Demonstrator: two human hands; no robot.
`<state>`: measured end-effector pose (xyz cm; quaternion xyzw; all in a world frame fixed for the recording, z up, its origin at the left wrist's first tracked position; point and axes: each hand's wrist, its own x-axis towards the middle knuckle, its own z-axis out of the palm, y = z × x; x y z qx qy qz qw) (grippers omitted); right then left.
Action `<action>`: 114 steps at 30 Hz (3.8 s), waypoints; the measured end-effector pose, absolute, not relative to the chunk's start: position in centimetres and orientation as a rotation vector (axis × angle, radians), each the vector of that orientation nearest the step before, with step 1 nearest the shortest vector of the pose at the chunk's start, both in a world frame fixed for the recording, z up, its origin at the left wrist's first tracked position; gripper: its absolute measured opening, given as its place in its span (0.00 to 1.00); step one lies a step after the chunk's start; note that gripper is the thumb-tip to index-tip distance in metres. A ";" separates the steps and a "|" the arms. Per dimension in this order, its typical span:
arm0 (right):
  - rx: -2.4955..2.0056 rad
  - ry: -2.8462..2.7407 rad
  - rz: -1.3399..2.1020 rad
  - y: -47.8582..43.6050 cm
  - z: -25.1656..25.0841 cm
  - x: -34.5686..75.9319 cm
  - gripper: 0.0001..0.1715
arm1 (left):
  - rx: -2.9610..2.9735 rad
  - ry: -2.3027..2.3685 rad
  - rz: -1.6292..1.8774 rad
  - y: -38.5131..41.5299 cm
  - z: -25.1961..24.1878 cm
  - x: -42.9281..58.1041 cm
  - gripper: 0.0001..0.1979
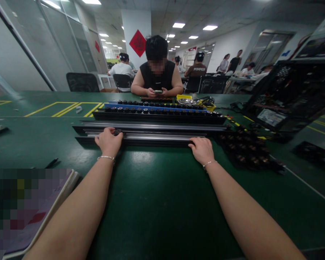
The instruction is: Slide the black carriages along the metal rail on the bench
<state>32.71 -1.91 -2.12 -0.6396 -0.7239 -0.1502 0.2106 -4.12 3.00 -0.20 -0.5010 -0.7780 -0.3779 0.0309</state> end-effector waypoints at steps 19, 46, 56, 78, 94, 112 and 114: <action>-1.762 -1.994 -0.416 -1.9 -2.2 32.7 0.13 | -1.637 -2.326 -1.127 3.0 -0.1 -3.5 0.20; -1.774 -1.990 -0.368 -1.8 -2.3 32.8 0.13 | -1.894 -2.217 -1.110 2.8 -0.2 -1.3 0.18; -1.780 -1.988 -0.376 -1.9 -2.1 32.7 0.13 | -1.987 -2.182 -1.223 2.4 0.0 -0.7 0.17; -1.784 -1.992 -0.368 -1.9 -2.1 32.6 0.13 | -2.197 -2.083 -1.181 2.3 -0.2 0.2 0.12; -1.782 -1.990 -0.400 -1.9 -2.1 32.5 0.13 | -2.198 -1.958 -1.034 2.2 -0.3 0.2 0.13; -1.796 -1.943 -0.339 -2.1 -1.8 32.0 0.17 | -2.254 -1.922 -0.944 2.2 -0.2 0.5 0.14; -1.798 -1.940 -0.341 -2.0 -1.8 31.9 0.17 | -2.254 -1.910 -0.958 2.2 -0.3 0.4 0.13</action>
